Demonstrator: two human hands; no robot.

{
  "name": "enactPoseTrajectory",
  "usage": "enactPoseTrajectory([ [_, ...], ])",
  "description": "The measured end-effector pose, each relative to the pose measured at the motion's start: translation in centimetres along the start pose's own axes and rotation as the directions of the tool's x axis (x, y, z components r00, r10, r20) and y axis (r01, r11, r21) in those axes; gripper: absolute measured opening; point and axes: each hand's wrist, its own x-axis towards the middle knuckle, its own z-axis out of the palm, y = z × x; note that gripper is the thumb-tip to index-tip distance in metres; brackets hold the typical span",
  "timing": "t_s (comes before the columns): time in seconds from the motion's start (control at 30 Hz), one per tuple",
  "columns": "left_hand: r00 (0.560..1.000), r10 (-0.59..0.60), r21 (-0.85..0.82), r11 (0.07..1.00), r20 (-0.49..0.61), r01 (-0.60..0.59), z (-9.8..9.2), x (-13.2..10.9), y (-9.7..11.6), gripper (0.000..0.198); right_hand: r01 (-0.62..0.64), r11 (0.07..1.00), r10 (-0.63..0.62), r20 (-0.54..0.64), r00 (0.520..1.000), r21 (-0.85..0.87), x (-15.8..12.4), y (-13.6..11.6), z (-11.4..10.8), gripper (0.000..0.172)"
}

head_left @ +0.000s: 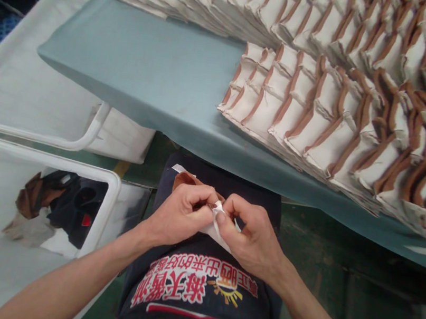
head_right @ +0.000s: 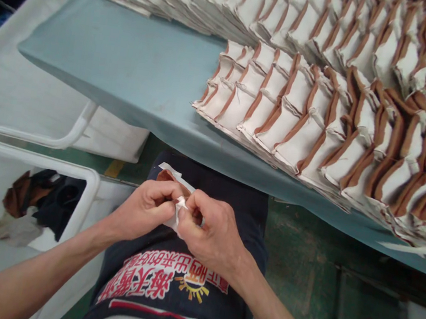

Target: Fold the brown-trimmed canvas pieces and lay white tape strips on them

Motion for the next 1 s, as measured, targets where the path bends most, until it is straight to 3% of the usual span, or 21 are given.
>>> enactPoseTrajectory([
  [0.13,0.994,-0.081,-0.087,0.992,0.077,0.088,-0.8,0.3,-1.1,0.012,-0.097,0.988,0.092,0.045,0.995,0.124,-0.2,0.4,-0.3,0.023],
  [0.27,0.967,-0.096,-0.078,0.990,0.235,0.118,-2.0,0.2,-0.5,0.016,-0.140,0.974,0.125,0.089,0.988,0.177,-0.6,0.7,-0.6,0.024],
  [0.37,0.952,-0.116,-0.056,0.989,0.283,0.137,-2.2,0.0,0.1,0.020,-0.151,0.972,0.136,0.088,0.987,0.182,-0.9,0.8,-0.6,0.024],
  [0.53,0.957,-0.117,-0.022,0.992,0.267,0.127,-1.7,0.2,0.3,0.030,-0.140,0.974,0.127,0.087,0.988,0.177,-1.0,0.6,-0.7,0.024],
  [0.73,0.967,-0.092,0.011,0.996,0.236,0.092,-1.4,0.4,0.4,0.025,-0.106,0.987,0.100,0.057,0.993,0.120,-1.0,0.5,-0.5,0.023],
  [1.0,0.994,-0.095,-0.082,0.992,0.046,0.099,0.3,0.0,-0.3,0.009,-0.063,0.998,0.063,-0.035,0.997,0.019,-1.2,0.3,0.1,0.019],
])
